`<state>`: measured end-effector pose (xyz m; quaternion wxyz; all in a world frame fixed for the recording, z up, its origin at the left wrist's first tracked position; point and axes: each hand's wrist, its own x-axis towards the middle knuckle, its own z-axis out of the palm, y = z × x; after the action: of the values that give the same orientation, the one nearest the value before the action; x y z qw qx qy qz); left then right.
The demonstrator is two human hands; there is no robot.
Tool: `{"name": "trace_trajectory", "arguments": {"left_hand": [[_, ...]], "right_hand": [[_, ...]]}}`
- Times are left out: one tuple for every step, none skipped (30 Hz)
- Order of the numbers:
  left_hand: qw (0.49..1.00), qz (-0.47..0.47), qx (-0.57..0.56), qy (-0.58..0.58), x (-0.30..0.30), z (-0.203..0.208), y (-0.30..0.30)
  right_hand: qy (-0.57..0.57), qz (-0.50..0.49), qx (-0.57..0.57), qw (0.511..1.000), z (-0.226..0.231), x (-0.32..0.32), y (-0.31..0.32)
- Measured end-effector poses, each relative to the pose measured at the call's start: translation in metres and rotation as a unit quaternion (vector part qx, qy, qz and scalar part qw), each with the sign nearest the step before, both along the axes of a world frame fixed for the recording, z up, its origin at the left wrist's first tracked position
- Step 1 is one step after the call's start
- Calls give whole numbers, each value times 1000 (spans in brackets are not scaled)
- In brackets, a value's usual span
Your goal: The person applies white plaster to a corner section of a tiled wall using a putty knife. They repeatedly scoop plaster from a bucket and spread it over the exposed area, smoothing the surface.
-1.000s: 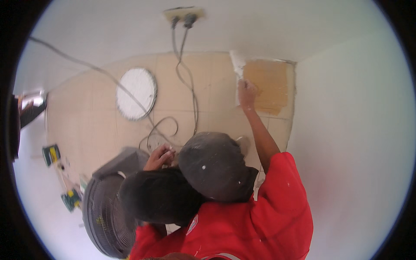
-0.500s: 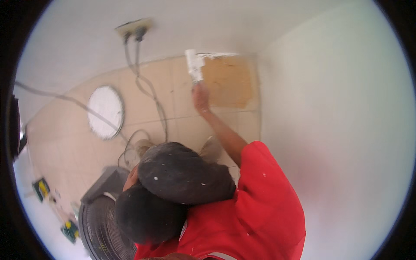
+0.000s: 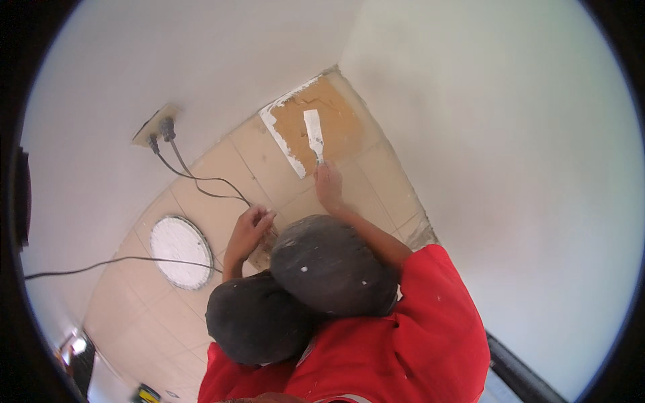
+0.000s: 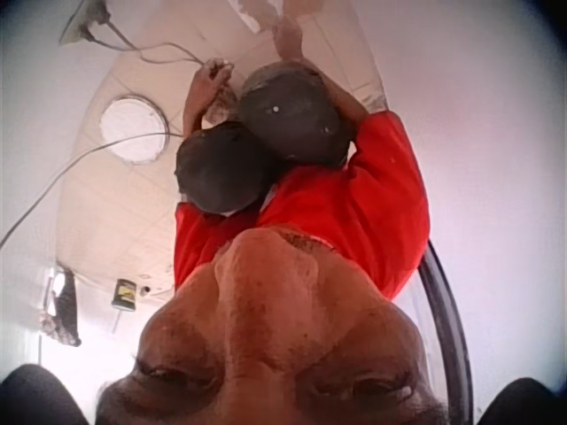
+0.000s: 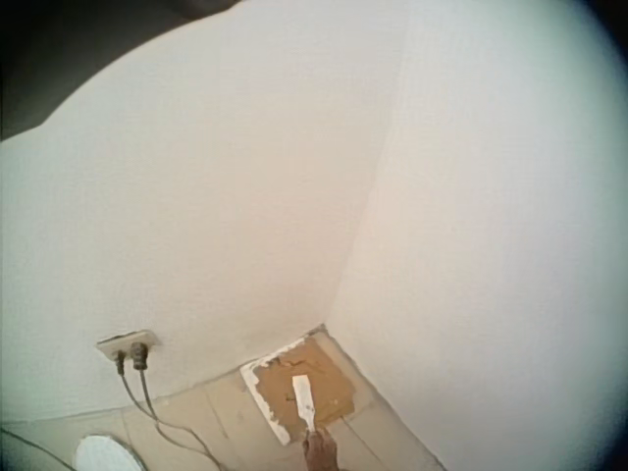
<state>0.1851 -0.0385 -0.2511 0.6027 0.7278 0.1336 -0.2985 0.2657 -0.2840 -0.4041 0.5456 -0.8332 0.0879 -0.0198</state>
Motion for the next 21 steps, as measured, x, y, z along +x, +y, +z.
{"name": "trace_trajectory", "arguments": {"left_hand": [[1000,21,-18,6,14,-14,-6],[999,43,-32,10,26,-32,-14],[998,64,-15,-3,37,-52,-23],[996,86,2,-15,46,-71,-30],[996,88,8,-19,58,-87,-38],[996,88,6,-19,67,-101,-47],[995,88,43,-35,80,-110,-40],[993,87,75,-43,87,-127,-36],[991,79,99,-45,91,-134,-42],[988,94,108,-49,94,-140,-44],[986,106,115,-51,95,-145,-50],[984,120,123,-53,95,-147,-55],[981,117,141,-67,92,-154,-54],[978,111,155,-86,95,-158,-53],[974,106,169,-105,97,-163,-53],[967,69,192,-150,99,-167,-54],[958,25,209,-193,103,-156,-62],[945,-13,232,-233,101,-146,-67],[928,-57,250,-270,102,-139,-76],[906,-96,275,-308,112,-131,-79],[881,-133,294,-346,125,-129,-86]], "right_hand": [[50,-47,64,996,-3,-5,-3],[96,-92,133,982,-6,-10,-5],[79,-96,102,987,-5,-16,-5],[64,-100,71,990,-3,-21,-6],[60,-98,15,993,1,-25,-13],[57,-105,-45,992,4,-31,-25],[28,-102,-76,991,15,-26,-21],[5,-101,-113,988,28,-25,-18],[-12,-106,-157,982,37,-30,-26],[0,-117,-151,982,40,-34,-35],[15,-130,-147,980,43,-38,-46],[28,-142,-142,979,44,-41,-54],[37,-133,-154,978,45,-43,-60],[41,-128,-168,976,49,-40,-67],[46,-122,-182,975,52,-36,-73],[63,-114,-178,975,54,-30,-78],[84,-112,-177,974,53,-27,-87],[106,-103,-171,974,52,-29,-93],[104,-102,-175,974,50,-33,-98],[97,-95,-174,975,50,-30,-96],[88,-90,-179,976,50,-25,-99]]}}
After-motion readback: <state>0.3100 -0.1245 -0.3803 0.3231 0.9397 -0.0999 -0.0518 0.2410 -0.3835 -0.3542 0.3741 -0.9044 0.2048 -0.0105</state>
